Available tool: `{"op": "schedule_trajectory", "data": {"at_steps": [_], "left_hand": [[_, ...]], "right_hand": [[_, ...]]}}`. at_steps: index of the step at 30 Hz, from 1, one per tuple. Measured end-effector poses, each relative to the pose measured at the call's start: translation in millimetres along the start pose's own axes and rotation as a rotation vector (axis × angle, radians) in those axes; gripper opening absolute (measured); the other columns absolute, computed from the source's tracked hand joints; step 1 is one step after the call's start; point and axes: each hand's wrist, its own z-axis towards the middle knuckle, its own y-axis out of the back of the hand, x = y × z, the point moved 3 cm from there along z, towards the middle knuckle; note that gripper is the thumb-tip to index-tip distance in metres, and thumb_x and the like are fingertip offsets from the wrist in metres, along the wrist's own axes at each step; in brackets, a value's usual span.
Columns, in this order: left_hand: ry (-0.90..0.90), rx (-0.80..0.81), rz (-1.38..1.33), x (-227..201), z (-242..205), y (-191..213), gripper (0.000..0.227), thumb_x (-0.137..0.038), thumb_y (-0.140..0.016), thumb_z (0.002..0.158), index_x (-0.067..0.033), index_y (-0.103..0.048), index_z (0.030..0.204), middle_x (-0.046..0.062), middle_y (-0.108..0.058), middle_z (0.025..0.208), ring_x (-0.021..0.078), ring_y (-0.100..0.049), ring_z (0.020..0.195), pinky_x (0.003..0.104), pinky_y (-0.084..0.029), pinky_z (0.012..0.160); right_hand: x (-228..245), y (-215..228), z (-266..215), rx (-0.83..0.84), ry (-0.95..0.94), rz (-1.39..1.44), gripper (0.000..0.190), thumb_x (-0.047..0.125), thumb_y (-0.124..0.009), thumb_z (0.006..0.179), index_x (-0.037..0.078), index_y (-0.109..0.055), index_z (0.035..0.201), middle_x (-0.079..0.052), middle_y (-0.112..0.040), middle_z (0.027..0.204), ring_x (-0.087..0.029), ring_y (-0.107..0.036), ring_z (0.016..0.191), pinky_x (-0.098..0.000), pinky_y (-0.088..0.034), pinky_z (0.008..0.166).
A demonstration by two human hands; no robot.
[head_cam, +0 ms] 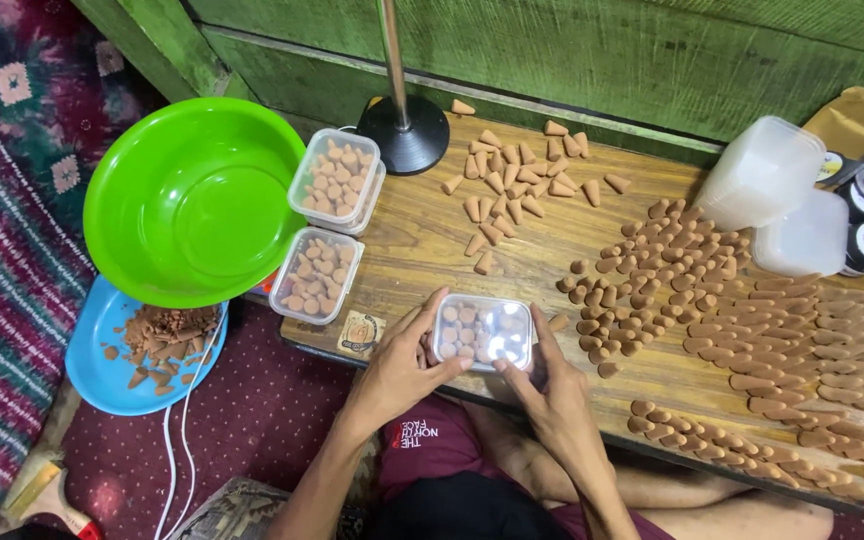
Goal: The person sorts incense cones by hand into plastic containers, organizing them onto a wooden board.
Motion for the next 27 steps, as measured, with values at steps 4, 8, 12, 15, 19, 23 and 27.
{"op": "schedule_trajectory", "data": {"at_steps": [4, 8, 12, 15, 19, 23, 27], "left_hand": [[-0.034, -0.048, -0.026, 1, 1, -5, 0.095, -0.025, -0.088, 0.069, -0.0036, -0.044, 0.150, 0.020, -0.059, 0.142, 0.0313, -0.063, 0.121, 0.039, -0.053, 0.097], [-0.048, -0.052, 0.003, 0, 3, -3, 0.096, -0.028, -0.089, 0.068, -0.0032, -0.044, 0.149, 0.021, -0.059, 0.142, 0.0329, -0.064, 0.120, 0.039, -0.054, 0.096], [-0.020, -0.002, -0.073, -11, 3, 6, 0.093, -0.024, -0.087, 0.069, -0.0047, -0.045, 0.149, 0.019, -0.067, 0.131, 0.0284, -0.070, 0.109, 0.036, -0.057, 0.088], [-0.030, -0.008, -0.104, -5, 3, 2, 0.092, -0.022, -0.087, 0.068, -0.0032, -0.045, 0.148, 0.020, -0.066, 0.131, 0.0272, -0.070, 0.105, 0.034, -0.058, 0.083], [-0.049, 0.008, -0.103, 3, 5, 3, 0.092, -0.024, -0.086, 0.069, -0.0042, -0.044, 0.149, 0.020, -0.061, 0.140, 0.0285, -0.068, 0.113, 0.035, -0.057, 0.088], [0.053, 0.200, -0.375, 29, 11, 1, 0.095, -0.010, -0.080, 0.074, -0.0138, -0.033, 0.157, 0.024, -0.054, 0.141, 0.0330, -0.069, 0.113, 0.038, -0.066, 0.087], [0.058, 0.294, -0.649, 39, 10, 4, 0.088, -0.001, -0.077, 0.083, -0.0081, -0.035, 0.160, 0.006, -0.052, 0.099, 0.0143, -0.056, 0.089, 0.022, -0.052, 0.074]], "right_hand": [[-2, -8, 2, -0.029, -0.009, 0.067, 0.095, 0.033, -0.080, 0.075, 0.006, -0.037, 0.156, -0.025, -0.075, 0.114, -0.029, -0.079, 0.087, -0.0364, -0.064, 0.064], [1, -6, 2, -0.058, -0.007, 0.023, 0.095, 0.036, -0.082, 0.074, 0.006, -0.041, 0.154, -0.020, -0.077, 0.085, -0.025, -0.074, 0.064, -0.0354, -0.058, 0.050], [5, 1, 1, -0.002, 0.047, 0.259, 0.087, 0.016, -0.081, 0.075, 0.001, -0.040, 0.150, -0.021, -0.079, 0.111, -0.023, -0.079, 0.091, -0.0295, -0.065, 0.073], [1, 6, 2, 0.066, 0.069, 0.332, 0.084, 0.009, -0.078, 0.078, 0.003, -0.040, 0.153, -0.016, -0.082, 0.096, -0.017, -0.072, 0.073, -0.0252, -0.055, 0.060], [-10, 9, 3, 0.143, 0.115, 0.515, 0.080, 0.001, -0.074, 0.083, -0.002, -0.037, 0.154, -0.008, -0.068, 0.069, -0.013, -0.057, 0.055, -0.0232, -0.044, 0.048], [-17, 9, 4, 0.270, 0.086, 0.674, 0.080, -0.002, -0.066, 0.088, 0.004, -0.032, 0.160, -0.008, -0.067, 0.076, -0.014, -0.064, 0.067, -0.0245, -0.051, 0.057], [-15, 11, 2, 0.315, 0.110, 0.684, 0.073, -0.001, -0.059, 0.094, 0.004, -0.029, 0.160, -0.010, -0.069, 0.077, -0.014, -0.062, 0.068, -0.0243, -0.051, 0.059]]}}
